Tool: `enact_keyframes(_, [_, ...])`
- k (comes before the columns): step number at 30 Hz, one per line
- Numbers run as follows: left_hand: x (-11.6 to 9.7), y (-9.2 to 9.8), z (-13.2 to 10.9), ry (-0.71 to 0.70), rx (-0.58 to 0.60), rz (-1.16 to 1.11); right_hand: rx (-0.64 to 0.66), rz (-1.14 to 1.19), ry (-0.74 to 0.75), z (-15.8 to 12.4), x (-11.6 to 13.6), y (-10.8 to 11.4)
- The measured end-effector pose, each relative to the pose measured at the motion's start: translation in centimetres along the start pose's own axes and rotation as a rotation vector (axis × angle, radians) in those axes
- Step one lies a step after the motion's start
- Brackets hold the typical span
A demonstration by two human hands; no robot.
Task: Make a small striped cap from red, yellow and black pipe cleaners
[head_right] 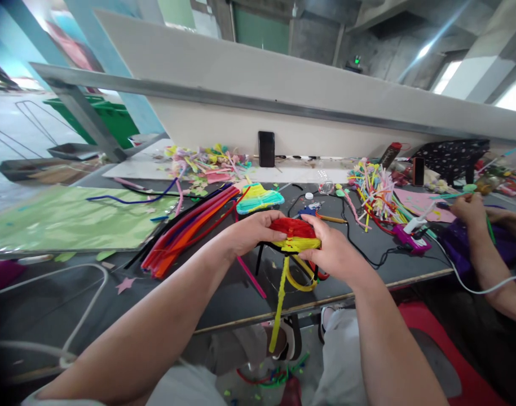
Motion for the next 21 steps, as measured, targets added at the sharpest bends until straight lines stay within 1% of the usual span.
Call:
enact_keyframes(3, [-0.1, 0.0, 0.0, 0.009, 0.004, -0.02, -0.038, -0.1, -0.005, 0.0, 0.3, 0.2])
enact_keyframes(5, [-0.2, -0.1, -0.1, 0.016, 0.009, -0.045, -0.036, -0.119, -0.026, 0.0, 0.5, 0.2])
enact_keyframes(12, [-0.5, -0.4, -0.3, 0.044, 0.006, -0.071, 0.052, -0.02, -0.014, 0.0, 0.1, -0.3])
enact_keyframes(13, [-0.5, -0.4, -0.3, 0.043, -0.006, -0.07, 0.028, -0.016, 0.024, 0.1, 0.1, -0.3])
enact_keyframes(14, [-0.4, -0.3, -0.2, 0.041, -0.021, -0.069, -0.023, -0.042, 0.086, 0.2, 0.2, -0.1])
enact_keyframes(17, [-0.2, 0.0, -0.2, 0.026, -0.077, -0.068, -0.216, -0.284, 0.309, 0.2, 1.1, 0.2])
enact_keyframes(19, [-0.1, 0.0, -0.1, 0.012, -0.093, -0.059, -0.252, -0.463, 0.379, 0.2, 1.7, -0.1])
enact_keyframes(21, [-0.2, 0.0, -0.1, -0.001, -0.091, -0.048, -0.235, -0.541, 0.388, 0.2, 2.0, -0.7])
Point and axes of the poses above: each hand's wrist, its own z-axis towards the middle knuckle, its own y-axis out of the back of the hand, x = y × z, the point moved 3 cm from there along z, towards the middle knuckle, and after that the axes turned 1 degree about -x, right-handed, at the moved point
